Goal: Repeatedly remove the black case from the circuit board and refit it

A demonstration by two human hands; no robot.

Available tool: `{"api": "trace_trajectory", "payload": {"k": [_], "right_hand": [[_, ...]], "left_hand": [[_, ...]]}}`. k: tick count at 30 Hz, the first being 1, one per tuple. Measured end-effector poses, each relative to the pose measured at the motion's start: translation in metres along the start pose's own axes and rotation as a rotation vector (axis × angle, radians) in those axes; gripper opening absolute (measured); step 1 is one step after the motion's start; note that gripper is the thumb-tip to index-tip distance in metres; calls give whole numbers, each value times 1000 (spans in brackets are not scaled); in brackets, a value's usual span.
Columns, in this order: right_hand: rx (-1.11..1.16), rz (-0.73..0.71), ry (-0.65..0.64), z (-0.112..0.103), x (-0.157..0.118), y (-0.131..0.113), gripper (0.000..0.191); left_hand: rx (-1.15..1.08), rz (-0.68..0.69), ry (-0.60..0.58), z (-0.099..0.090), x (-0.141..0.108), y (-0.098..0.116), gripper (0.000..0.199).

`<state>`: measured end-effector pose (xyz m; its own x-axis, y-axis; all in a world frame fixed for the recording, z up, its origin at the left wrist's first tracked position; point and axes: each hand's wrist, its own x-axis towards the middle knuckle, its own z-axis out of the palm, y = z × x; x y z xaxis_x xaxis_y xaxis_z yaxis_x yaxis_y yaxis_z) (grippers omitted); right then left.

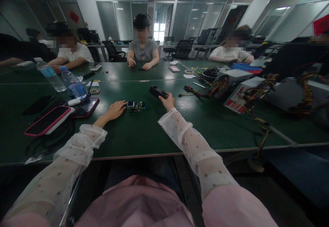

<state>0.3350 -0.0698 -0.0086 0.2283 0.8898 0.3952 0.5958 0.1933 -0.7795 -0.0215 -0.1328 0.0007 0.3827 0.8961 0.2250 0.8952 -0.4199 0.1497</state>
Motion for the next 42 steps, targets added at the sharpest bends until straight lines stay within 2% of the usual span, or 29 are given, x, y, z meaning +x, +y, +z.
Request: {"api": "trace_trajectory", "payload": {"k": [4,8,13,18,28,36,42], "right_hand": [[405,60,-23,1,1,-12,76],[473,-78,-141,0,-10,-36,76],[437,-207,-342,2,-30,-59,69],[381,-285,-451,7,-40,-62,66],[274,-332,-508,12,-45,-63,61],[20,-401,-570,21,-52,-53,59],[-48,-408,-573,19,-55,-56,59]], "left_hand": [[8,-1,-2,-1,0,1,43],[5,-4,2,-1,0,1,43],[10,0,7,-1,0,1,43],[13,6,16,0,-1,1,44],[5,1,34,3,0,-1,42],[3,5,29,5,2,-3,41],[5,9,28,4,1,-2,41]]}}
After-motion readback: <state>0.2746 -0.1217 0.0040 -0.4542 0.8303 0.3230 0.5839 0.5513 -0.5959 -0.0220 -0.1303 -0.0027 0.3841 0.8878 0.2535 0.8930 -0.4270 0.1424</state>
